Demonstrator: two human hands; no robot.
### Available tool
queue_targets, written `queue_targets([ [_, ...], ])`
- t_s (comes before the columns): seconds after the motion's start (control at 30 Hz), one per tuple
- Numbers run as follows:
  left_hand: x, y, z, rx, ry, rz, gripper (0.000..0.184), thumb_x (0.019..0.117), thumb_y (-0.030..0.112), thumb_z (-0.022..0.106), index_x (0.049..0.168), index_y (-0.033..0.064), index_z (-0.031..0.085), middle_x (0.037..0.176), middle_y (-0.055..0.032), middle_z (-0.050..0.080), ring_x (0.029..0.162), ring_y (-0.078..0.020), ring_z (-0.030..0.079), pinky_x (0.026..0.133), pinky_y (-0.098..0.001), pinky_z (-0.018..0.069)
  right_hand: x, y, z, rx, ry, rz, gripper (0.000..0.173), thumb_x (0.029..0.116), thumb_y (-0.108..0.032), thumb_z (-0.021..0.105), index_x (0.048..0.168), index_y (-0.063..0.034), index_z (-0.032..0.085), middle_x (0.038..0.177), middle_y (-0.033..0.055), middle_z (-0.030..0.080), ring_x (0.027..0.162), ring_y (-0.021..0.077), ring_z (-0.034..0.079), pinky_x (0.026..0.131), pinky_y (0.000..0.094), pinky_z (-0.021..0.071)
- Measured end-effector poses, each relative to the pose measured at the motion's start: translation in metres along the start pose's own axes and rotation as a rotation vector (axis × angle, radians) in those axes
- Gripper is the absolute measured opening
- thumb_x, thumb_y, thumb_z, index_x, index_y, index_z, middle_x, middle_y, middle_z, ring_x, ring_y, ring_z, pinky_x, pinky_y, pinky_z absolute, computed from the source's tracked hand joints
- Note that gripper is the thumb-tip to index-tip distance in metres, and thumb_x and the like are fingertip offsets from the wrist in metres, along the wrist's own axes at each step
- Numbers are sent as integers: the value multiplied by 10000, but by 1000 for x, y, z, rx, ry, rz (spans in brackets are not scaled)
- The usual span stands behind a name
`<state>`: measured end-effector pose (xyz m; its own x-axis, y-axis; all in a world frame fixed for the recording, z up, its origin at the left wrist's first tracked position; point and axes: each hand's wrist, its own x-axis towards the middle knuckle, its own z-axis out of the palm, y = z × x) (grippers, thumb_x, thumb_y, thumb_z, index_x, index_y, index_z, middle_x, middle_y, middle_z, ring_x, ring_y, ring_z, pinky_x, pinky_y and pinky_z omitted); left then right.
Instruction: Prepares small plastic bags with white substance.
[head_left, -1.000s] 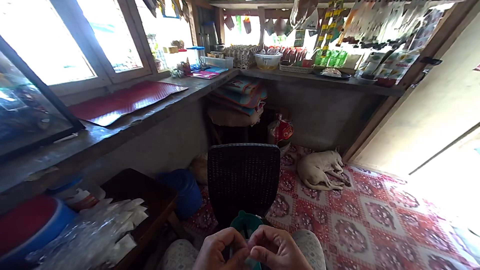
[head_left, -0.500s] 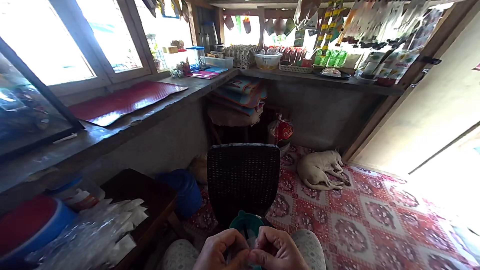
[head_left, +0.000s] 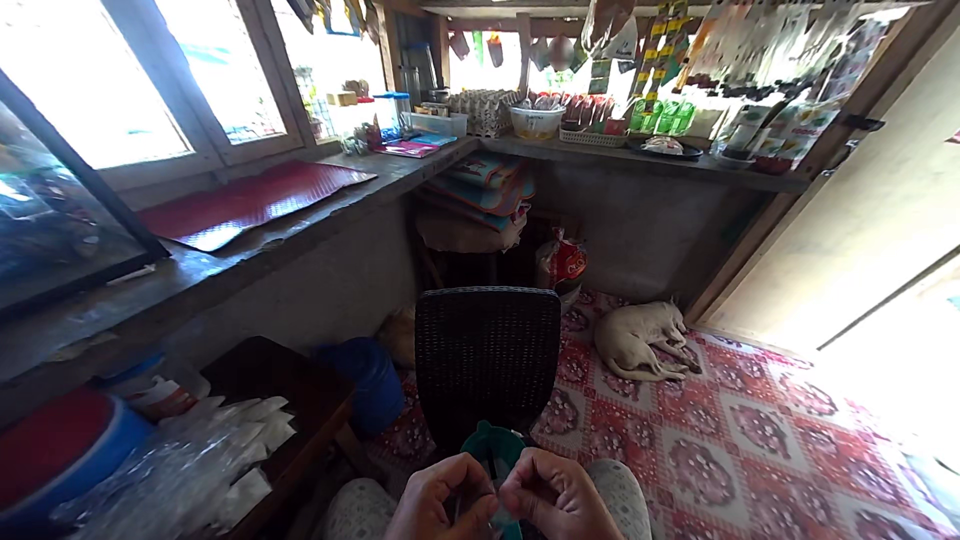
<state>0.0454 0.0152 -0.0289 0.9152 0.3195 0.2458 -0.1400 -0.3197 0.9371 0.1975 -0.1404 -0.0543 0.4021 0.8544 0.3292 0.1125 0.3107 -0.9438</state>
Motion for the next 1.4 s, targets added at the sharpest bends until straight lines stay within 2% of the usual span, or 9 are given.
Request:
queue_targets([
  [0.27,1,-2,8,-17,-76,23,98,939,71,716,965,-18,684,876,-56,702,797,-99,681,753,-283,593,2,12,6,-7,19,-65,280,1022,-228,644,824,-30,627,696,-28,533,614,-8,477,568,163,400],
  [0.43,0,-4,2,33,-13,11,76,939,78,717,954,7,698,861,-44,704,788,-106,680,741,-288,593,3,5,-5,-93,-36,-26,133,1020,-105,619,1031,10,683,911,36,686,802,49,644,735,222,559],
  [0.67,0,-4,6,-31,-47,27,71,938,60,710,963,-2,687,867,-47,697,795,-100,675,753,-280,588,0,5,0,60,-5,12,97,921,11,708,1008,18,666,921,45,699,801,79,668,748,260,588],
  [0.83,-1,-2,8,-40,-41,36,84,938,68,719,968,-4,688,868,-41,702,786,-102,677,745,-281,588,-2,10,4,117,34,34,203,995,-261,678,949,-66,643,811,-24,658,717,26,606,658,214,516],
  [0.93,-1,-4,11,4,53,71,99,932,78,734,961,-5,689,868,-45,705,783,-98,681,740,-283,598,-2,10,4,169,-18,72,444,973,-446,665,1175,-51,640,939,-7,692,840,68,658,764,271,570],
  [1.0,-2,-4,10,43,126,79,74,926,60,725,968,8,693,872,-31,704,781,-88,677,727,-271,596,-2,5,2,154,-4,84,402,948,-339,735,1170,-12,657,950,34,711,853,109,682,776,309,592],
  [1.1,-3,-4,6,47,172,84,64,925,53,722,964,13,693,868,-28,706,780,-87,681,732,-267,602,-3,-1,2,133,111,108,84,938,-36,697,1015,-3,702,880,34,728,782,90,695,742,276,600],
  [1.3,-2,-4,8,-16,154,60,105,915,24,715,996,20,648,879,-26,691,785,-100,678,739,-283,602,-2,6,-1,193,107,54,97,968,-39,669,1034,5,725,958,65,732,860,111,697,811,291,600],
  [1.4,-3,-5,7,-13,159,66,91,910,25,716,973,20,651,862,-21,687,773,-95,674,731,-279,599,-1,5,-3,162,123,47,52,944,-45,705,987,-16,705,909,35,713,808,79,674,754,258,585],
])
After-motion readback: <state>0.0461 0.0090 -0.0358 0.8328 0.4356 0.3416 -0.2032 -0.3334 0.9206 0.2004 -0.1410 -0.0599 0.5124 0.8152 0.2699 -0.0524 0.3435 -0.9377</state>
